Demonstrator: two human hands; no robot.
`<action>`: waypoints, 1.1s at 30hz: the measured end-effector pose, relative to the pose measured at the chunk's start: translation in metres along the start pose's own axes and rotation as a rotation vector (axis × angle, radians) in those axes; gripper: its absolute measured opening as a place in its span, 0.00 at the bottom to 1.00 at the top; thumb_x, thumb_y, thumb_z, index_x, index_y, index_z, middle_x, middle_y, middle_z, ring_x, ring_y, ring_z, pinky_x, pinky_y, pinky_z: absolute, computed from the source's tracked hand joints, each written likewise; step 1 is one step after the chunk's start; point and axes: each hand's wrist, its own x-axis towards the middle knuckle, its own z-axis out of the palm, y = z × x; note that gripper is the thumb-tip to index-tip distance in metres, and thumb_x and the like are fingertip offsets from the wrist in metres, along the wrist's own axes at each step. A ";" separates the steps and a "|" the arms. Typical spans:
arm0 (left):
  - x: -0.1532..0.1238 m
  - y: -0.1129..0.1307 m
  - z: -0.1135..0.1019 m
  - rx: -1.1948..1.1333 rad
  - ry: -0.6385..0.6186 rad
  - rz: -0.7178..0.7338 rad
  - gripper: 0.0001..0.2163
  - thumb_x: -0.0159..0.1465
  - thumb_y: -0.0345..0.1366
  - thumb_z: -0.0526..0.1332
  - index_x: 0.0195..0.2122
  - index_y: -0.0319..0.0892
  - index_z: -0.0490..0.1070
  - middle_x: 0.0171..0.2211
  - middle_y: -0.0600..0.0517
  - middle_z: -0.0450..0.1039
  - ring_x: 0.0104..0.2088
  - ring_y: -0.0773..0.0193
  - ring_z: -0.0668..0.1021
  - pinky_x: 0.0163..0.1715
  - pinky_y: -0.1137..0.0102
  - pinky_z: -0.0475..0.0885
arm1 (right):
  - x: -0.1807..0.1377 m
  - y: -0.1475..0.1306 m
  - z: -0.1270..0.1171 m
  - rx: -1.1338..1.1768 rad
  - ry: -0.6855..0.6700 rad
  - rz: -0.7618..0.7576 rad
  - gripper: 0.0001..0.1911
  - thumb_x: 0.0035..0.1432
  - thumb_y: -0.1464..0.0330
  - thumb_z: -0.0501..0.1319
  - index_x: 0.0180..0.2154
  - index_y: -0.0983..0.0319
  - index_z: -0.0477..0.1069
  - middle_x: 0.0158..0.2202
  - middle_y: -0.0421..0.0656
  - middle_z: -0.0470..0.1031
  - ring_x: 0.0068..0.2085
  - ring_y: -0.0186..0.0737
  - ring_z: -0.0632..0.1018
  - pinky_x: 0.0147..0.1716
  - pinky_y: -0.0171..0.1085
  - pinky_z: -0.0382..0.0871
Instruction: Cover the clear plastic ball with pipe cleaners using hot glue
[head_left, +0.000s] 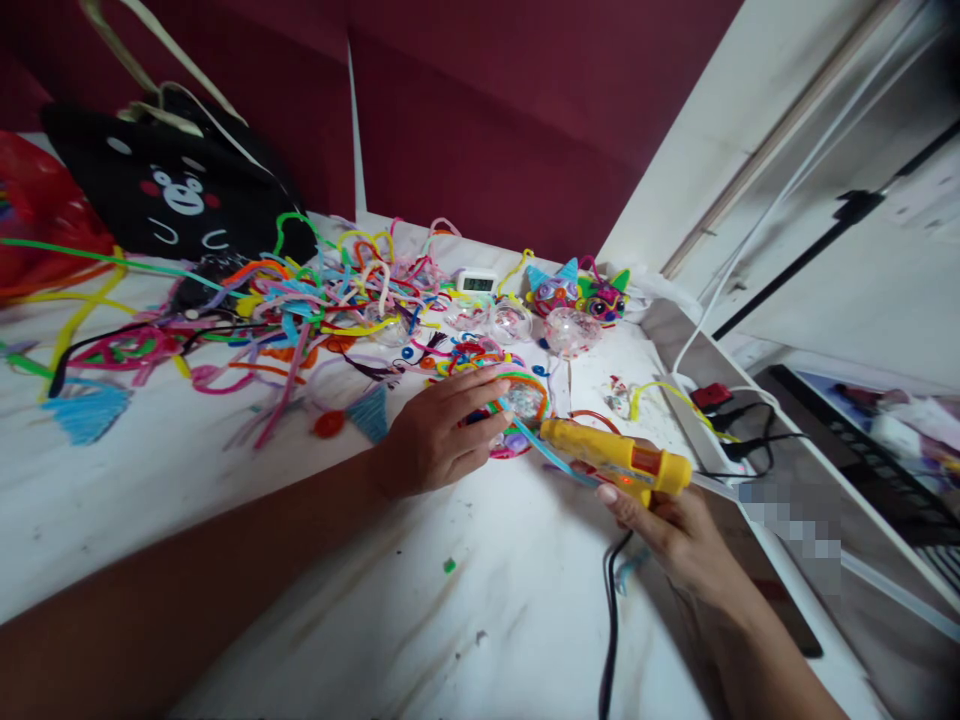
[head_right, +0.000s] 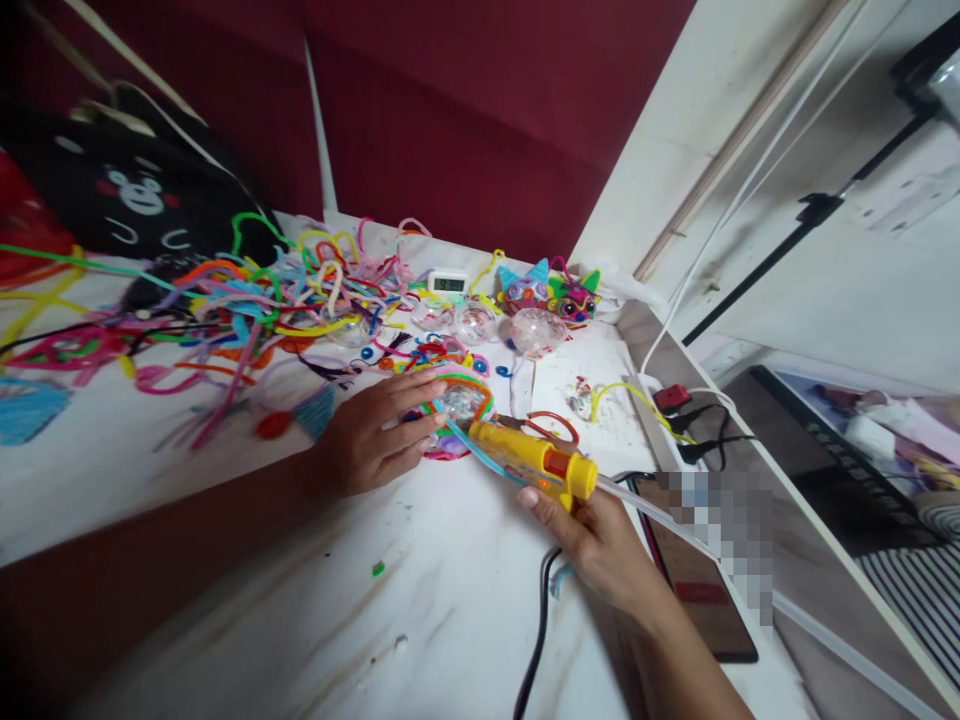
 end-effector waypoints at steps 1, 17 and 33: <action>0.000 0.000 0.000 0.003 0.001 -0.002 0.16 0.62 0.27 0.62 0.51 0.40 0.68 0.58 0.38 0.68 0.63 0.48 0.67 0.59 0.51 0.71 | 0.000 -0.001 0.000 -0.001 -0.001 -0.001 0.15 0.55 0.54 0.66 0.35 0.60 0.75 0.23 0.39 0.69 0.26 0.37 0.71 0.27 0.36 0.70; -0.001 -0.001 0.000 0.002 -0.001 -0.017 0.16 0.63 0.27 0.61 0.52 0.42 0.67 0.59 0.40 0.68 0.64 0.49 0.67 0.59 0.52 0.71 | 0.000 0.002 -0.006 -0.062 0.051 -0.036 0.16 0.55 0.54 0.66 0.37 0.59 0.77 0.24 0.41 0.71 0.31 0.42 0.74 0.30 0.38 0.71; 0.001 0.000 0.001 -0.010 0.013 -0.004 0.15 0.62 0.27 0.62 0.51 0.40 0.68 0.58 0.38 0.68 0.64 0.48 0.66 0.59 0.51 0.71 | -0.002 0.001 -0.003 -0.108 0.095 -0.045 0.14 0.55 0.55 0.66 0.34 0.60 0.76 0.26 0.42 0.72 0.34 0.45 0.75 0.32 0.39 0.72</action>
